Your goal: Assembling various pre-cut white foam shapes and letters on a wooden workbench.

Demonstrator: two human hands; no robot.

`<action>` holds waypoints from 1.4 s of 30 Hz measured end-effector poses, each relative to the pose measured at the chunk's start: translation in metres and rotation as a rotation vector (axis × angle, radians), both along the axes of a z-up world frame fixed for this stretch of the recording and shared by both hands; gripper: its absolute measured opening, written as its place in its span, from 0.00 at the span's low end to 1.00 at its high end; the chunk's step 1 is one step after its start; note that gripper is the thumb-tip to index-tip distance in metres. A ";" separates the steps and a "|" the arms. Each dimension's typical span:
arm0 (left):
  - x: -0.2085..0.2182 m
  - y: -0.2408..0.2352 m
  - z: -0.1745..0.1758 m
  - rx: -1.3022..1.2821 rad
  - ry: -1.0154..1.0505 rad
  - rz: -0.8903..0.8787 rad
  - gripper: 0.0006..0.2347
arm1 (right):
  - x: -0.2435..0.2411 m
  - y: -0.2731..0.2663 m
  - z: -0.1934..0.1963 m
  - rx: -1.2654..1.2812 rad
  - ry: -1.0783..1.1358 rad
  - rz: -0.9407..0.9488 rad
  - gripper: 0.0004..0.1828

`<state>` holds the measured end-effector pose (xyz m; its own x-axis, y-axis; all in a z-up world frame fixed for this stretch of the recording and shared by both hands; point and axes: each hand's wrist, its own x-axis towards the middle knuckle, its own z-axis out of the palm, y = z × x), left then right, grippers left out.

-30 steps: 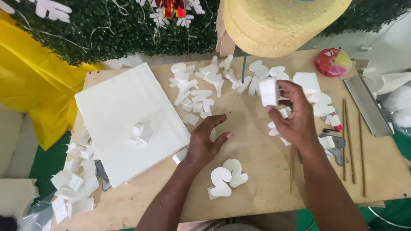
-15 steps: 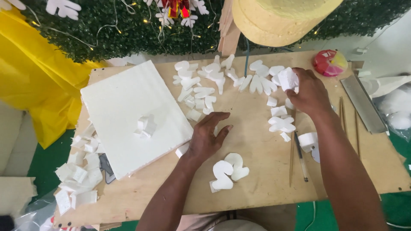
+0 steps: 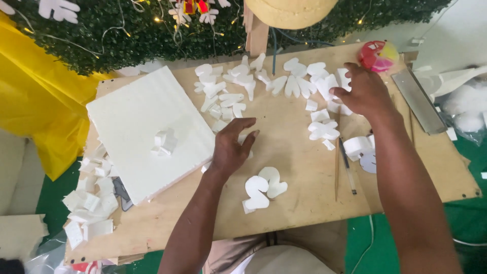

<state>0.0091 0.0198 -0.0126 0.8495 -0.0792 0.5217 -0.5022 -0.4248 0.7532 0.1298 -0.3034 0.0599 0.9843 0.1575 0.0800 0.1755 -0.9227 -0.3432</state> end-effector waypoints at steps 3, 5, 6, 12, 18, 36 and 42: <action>0.002 0.001 -0.008 0.014 -0.083 0.023 0.10 | -0.010 -0.018 0.002 -0.003 0.039 -0.014 0.37; 0.002 0.001 -0.010 0.000 -0.101 0.021 0.09 | -0.031 -0.022 0.016 0.064 0.030 0.021 0.37; 0.002 0.002 -0.009 -0.013 -0.121 0.018 0.08 | -0.042 -0.023 0.023 0.131 0.019 0.056 0.37; -0.011 -0.002 0.014 -0.048 -0.142 -0.014 0.09 | -0.087 -0.020 0.026 0.121 -0.010 0.086 0.30; -0.010 0.003 0.012 -0.131 -0.082 0.045 0.06 | -0.110 0.003 -0.002 -0.021 0.083 0.166 0.30; -0.008 0.007 0.009 -0.092 -0.263 0.027 0.04 | -0.107 0.035 -0.025 -0.084 -0.111 0.380 0.22; -0.007 0.015 0.008 -0.113 -0.261 0.134 0.11 | -0.116 0.090 0.011 0.205 0.200 0.333 0.24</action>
<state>0.0024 0.0343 -0.0048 0.6848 0.0957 0.7224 -0.6297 -0.4214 0.6527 0.0139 -0.2137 0.0714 0.8820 0.4692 -0.0442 0.3631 -0.7363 -0.5710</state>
